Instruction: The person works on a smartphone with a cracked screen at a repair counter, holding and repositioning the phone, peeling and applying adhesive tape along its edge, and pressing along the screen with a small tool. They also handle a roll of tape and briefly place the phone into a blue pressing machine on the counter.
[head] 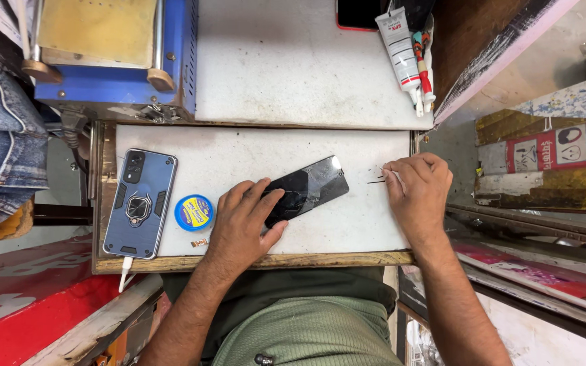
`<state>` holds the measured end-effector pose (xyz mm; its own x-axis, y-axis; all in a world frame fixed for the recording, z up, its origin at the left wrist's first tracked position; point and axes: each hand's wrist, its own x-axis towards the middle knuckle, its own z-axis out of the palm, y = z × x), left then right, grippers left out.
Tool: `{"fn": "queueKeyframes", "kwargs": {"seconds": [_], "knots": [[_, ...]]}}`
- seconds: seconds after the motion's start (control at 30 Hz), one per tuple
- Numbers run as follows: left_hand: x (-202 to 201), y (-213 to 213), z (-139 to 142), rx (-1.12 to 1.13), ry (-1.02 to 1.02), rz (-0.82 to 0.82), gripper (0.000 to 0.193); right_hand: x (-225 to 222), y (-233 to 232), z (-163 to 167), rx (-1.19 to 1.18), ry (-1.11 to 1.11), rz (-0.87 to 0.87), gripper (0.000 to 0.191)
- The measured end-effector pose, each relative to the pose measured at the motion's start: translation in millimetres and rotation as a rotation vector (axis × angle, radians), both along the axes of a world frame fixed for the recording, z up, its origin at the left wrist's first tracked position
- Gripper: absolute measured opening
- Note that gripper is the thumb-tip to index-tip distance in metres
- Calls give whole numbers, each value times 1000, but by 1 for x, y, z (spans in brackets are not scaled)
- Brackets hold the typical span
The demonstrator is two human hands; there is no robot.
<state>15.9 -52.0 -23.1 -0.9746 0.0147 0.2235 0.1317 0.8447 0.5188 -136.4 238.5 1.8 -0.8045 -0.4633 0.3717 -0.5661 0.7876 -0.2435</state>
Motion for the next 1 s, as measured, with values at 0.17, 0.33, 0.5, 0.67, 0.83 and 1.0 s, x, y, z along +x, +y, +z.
{"fn": "queueKeyframes", "kwargs": {"seconds": [0.17, 0.33, 0.5, 0.67, 0.83, 1.0], "knots": [[0, 0, 1, -4, 7, 1, 63, 3, -2, 1, 21, 12, -15, 15], [0, 1, 1, -1, -5, 3, 63, 6, 5, -4, 1, 0, -18, 17], [0, 0, 3, 0, 7, 6, 63, 11, -3, -12, -77, -77, 22, 19], [-3, -3, 10, 7, -14, 2, 59, 27, -33, 3, -67, -173, 248, 38], [-6, -13, 18, 16, -73, -76, 55, 2, -53, 30, 97, -261, 391, 57], [-9, -18, 26, 34, -116, -109, 50, -7, -63, 42, 228, -322, 408, 63]]}}
